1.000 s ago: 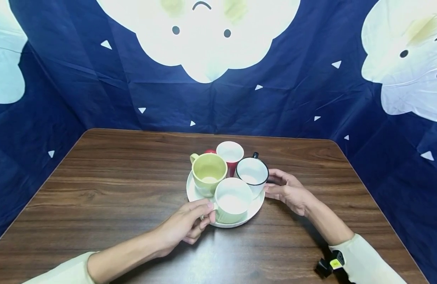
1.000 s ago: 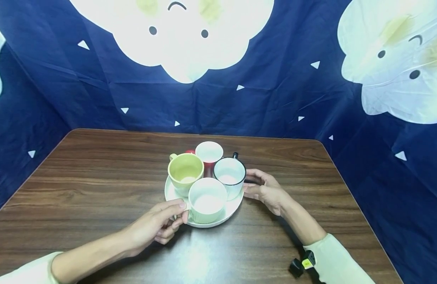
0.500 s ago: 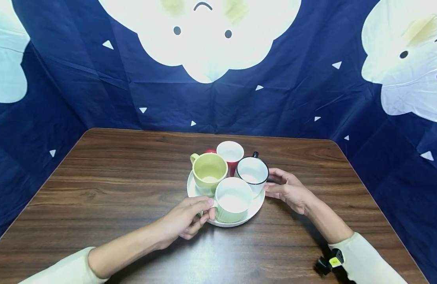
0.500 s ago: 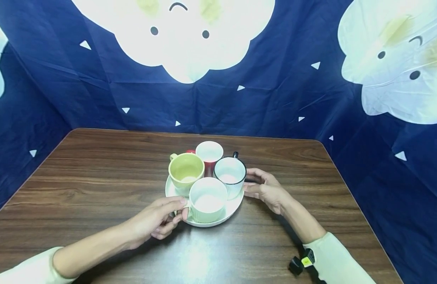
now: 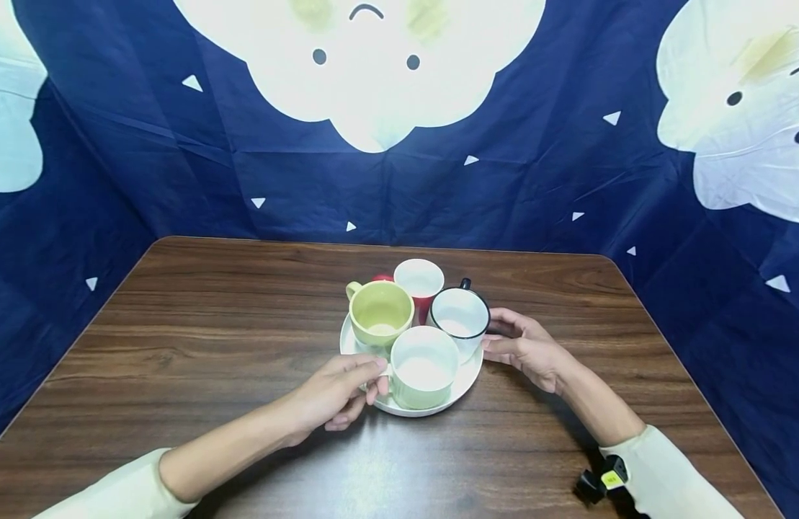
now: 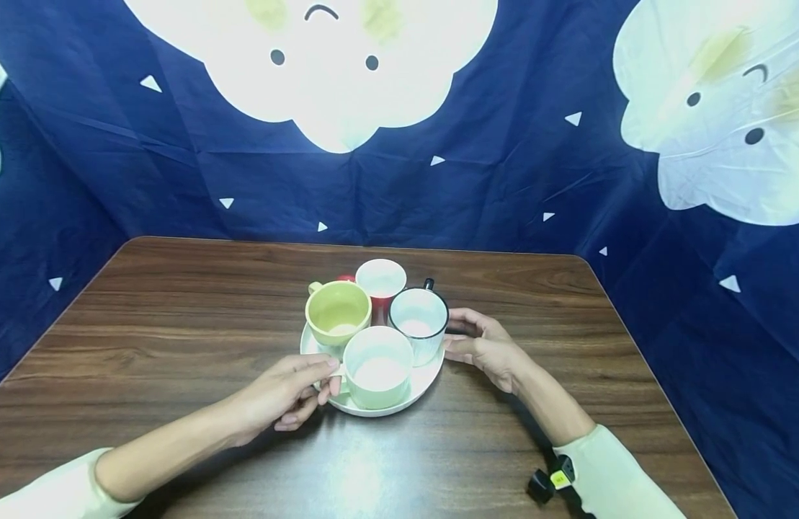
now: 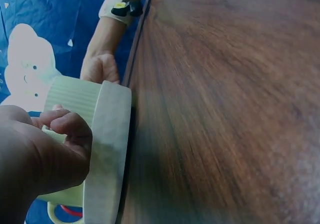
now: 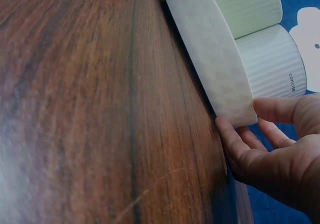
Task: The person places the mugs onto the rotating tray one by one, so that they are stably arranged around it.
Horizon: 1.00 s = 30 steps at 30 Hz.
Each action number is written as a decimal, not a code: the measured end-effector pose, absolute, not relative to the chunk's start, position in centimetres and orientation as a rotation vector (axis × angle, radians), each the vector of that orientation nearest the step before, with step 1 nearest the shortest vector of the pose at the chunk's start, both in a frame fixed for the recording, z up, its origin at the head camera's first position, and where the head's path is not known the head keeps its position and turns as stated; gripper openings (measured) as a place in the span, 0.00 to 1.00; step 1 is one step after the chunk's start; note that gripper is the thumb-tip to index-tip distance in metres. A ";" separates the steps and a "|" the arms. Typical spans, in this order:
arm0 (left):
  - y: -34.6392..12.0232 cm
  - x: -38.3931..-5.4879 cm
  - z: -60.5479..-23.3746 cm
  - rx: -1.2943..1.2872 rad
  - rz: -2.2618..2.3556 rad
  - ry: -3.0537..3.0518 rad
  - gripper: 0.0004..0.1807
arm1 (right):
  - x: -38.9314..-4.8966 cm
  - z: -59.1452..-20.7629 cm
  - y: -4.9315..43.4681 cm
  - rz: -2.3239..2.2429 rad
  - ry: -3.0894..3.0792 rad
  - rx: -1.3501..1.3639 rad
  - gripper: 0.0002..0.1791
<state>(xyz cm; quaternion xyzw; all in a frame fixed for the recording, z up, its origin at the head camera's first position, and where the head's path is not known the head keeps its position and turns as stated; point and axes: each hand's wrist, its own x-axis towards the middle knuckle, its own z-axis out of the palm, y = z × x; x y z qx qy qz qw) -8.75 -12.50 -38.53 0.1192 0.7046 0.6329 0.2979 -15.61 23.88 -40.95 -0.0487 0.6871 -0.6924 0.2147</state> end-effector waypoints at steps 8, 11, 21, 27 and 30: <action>-12.8 -8.7 -38.5 0.326 1.690 1.899 0.25 | -15.6 -40.9 23.8 -1.917 1.907 -0.132 0.25; -12.8 -8.8 -38.6 0.335 1.698 1.893 0.26 | -15.6 -40.9 23.8 -1.917 1.909 -0.131 0.25; -13.6 -9.0 -38.6 0.310 1.704 1.938 0.22 | -15.7 -40.9 23.7 -1.900 1.926 -0.132 0.27; -14.4 -9.0 -38.5 0.275 1.715 1.937 0.20 | -15.8 -40.9 23.7 -1.897 1.935 -0.130 0.26; -14.7 -8.9 -38.5 0.280 1.723 1.942 0.19 | -15.9 -40.9 23.8 -1.896 1.935 -0.124 0.27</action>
